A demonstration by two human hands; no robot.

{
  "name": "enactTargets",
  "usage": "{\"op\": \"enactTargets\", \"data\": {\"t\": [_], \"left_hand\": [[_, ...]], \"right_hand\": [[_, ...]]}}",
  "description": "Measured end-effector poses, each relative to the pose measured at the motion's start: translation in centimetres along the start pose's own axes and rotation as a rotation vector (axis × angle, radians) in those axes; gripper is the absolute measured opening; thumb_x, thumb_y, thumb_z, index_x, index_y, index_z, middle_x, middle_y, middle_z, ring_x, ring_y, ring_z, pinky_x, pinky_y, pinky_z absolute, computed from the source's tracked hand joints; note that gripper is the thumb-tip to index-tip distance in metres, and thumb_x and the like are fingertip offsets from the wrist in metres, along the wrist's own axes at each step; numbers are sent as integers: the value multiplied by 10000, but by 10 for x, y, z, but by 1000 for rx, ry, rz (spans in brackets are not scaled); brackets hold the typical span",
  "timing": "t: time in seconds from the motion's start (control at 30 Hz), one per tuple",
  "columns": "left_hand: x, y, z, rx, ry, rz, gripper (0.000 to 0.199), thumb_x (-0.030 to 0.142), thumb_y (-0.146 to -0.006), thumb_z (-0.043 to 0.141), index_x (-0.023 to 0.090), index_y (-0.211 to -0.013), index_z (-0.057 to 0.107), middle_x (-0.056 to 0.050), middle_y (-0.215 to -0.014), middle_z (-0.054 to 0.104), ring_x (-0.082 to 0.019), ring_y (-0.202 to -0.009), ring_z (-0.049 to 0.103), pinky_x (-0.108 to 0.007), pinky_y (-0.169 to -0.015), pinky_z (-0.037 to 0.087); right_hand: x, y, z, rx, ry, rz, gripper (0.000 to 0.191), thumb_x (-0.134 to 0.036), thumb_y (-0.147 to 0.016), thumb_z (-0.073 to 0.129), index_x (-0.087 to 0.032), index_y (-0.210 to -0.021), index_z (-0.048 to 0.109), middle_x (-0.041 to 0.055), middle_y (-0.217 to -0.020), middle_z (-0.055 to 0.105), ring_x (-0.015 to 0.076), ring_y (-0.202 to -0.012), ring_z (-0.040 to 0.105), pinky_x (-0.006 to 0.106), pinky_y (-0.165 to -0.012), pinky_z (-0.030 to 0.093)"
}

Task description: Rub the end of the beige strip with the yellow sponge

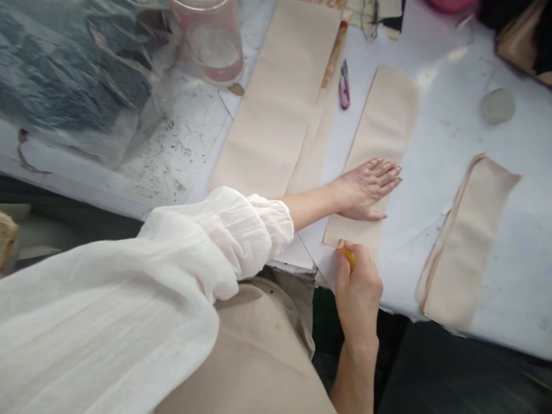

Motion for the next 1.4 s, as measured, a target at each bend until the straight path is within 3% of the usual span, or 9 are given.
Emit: {"op": "enactTargets", "data": {"t": [0.07,0.23,0.4,0.57,0.77,0.9,1.07,1.2,1.4], "left_hand": [[0,0,-1,-10,7,-2,887,594,-860,382,-9,-1506,308,-217,-1601,266,-365,-1518,184,-548,-1235,68],[1,-1,-4,-39,-6,-6,896,592,-864,391,-19,-1512,294,-212,-1610,246,-356,-1527,154,-521,-1239,76],[2,0,-6,-50,-42,-12,904,596,-867,392,-18,-1520,281,-205,-1612,248,-343,-1528,162,-499,-1247,72],[1,0,-5,-24,-18,-23,903,590,-854,412,-21,-1510,304,-208,-1604,266,-352,-1524,175,-500,-1249,69],[0,-2,-5,-31,-7,-11,916,592,-845,418,-30,-1507,298,-208,-1601,268,-352,-1527,159,-502,-1249,63],[1,-1,-5,-15,-11,-13,915,595,-842,415,-24,-1508,305,-202,-1600,276,-351,-1525,171,-512,-1248,53],[1,-1,-4,-11,6,-25,904,587,-840,416,-13,-1509,314,-191,-1601,281,-343,-1527,169,-493,-1255,60],[0,-2,-3,-8,37,-9,917,593,-834,429,-21,-1505,316,-203,-1599,281,-355,-1528,160,-510,-1250,62],[-1,-3,-1,-16,23,-3,920,596,-842,421,-32,-1503,303,-216,-1600,265,-368,-1525,156,-529,-1244,62]], "right_hand": [[3,7,-9,-18,-76,34,171,-313,-999,468,-212,-1046,598,66,-999,658,237,-903,628,355,-786,472],[6,-19,-16,183,-77,0,193,-337,-962,567,-195,-1079,623,66,-999,665,244,-926,632,373,-829,480],[0,-25,6,117,12,-42,184,-305,-990,447,-204,-1033,594,97,-984,644,265,-928,615,383,-777,478],[10,0,-6,-36,-134,47,171,-315,-991,491,-214,-1070,604,74,-1046,663,247,-974,624,386,-844,486],[9,-27,-11,182,-37,-35,210,-346,-969,540,-187,-1077,623,77,-994,659,256,-931,630,379,-805,484],[2,-29,4,109,135,-67,238,-329,-994,426,-190,-1022,617,103,-965,643,271,-881,619,354,-688,462],[7,-4,-10,-45,-30,-29,180,-307,-994,477,-206,-1056,613,87,-1030,663,255,-942,636,369,-799,486],[9,-13,-27,200,-116,5,193,-324,-957,613,-195,-1100,636,72,-1034,673,241,-965,639,376,-877,487],[-1,-33,4,127,56,-63,205,-321,-990,438,-201,-1021,602,97,-970,641,274,-905,612,398,-767,480]]}}
Point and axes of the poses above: each hand's wrist, its own y-axis away from the middle knuckle, its own z-axis out of the palm, x = y × z, the point moved 4 cm from there along -y, towards the middle knuckle
